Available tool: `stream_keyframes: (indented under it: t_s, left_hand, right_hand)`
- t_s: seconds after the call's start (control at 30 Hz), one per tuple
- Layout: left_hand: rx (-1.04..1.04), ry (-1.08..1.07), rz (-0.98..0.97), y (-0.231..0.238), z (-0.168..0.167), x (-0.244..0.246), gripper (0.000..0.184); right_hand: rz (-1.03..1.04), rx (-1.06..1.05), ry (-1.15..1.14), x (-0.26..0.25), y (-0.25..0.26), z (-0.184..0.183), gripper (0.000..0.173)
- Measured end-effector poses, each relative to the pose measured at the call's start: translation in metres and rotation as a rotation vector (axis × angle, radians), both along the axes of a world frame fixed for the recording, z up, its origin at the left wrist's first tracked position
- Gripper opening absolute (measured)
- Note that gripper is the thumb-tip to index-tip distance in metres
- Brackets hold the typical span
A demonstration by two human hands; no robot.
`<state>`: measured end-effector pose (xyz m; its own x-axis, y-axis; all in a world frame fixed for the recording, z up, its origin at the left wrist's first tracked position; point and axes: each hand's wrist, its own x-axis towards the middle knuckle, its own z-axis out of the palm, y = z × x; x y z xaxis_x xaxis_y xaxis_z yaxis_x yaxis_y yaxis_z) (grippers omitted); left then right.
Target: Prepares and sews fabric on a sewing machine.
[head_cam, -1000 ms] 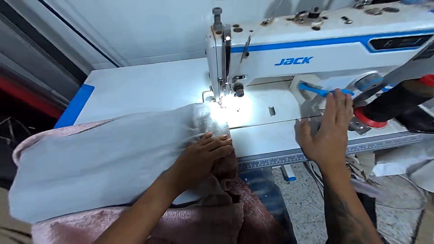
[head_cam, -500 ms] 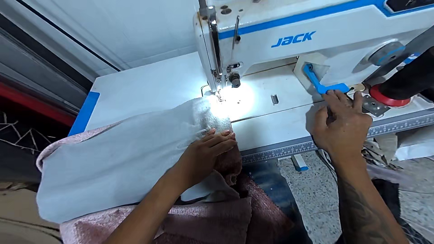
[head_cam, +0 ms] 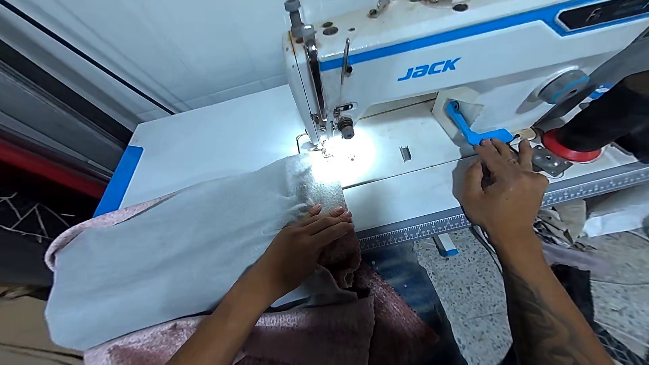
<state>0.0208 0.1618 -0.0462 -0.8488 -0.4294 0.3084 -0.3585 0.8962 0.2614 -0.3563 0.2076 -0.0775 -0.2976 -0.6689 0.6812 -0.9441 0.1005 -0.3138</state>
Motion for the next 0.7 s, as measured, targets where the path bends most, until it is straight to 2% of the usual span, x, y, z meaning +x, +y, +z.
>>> stream_keyframes:
  t_s: [0.4,0.53,0.6,0.67,0.7]
  left_hand:
    - [0.031,0.013,-0.002,0.006,0.001,0.001,0.042]
    - [0.059,0.037,0.009,0.004,0.0,0.001,0.042]
    - [0.092,0.043,0.058,0.004,0.002,0.002,0.043]
    - [0.156,0.021,0.141,0.004,0.006,0.004,0.045]
    - [0.201,0.011,0.168,0.003,0.009,0.005,0.046]
  right_hand:
    - [0.031,0.072,-0.032,0.002,0.011,0.0,0.042]
    - [0.054,0.021,0.037,0.021,0.017,0.007,0.05]
    - [0.208,-0.056,0.039,0.053,0.026,0.008,0.062]
    - [0.532,-0.045,-0.032,0.097,0.04,-0.005,0.068]
    - [0.696,0.003,-0.048,0.117,0.044,-0.014,0.063]
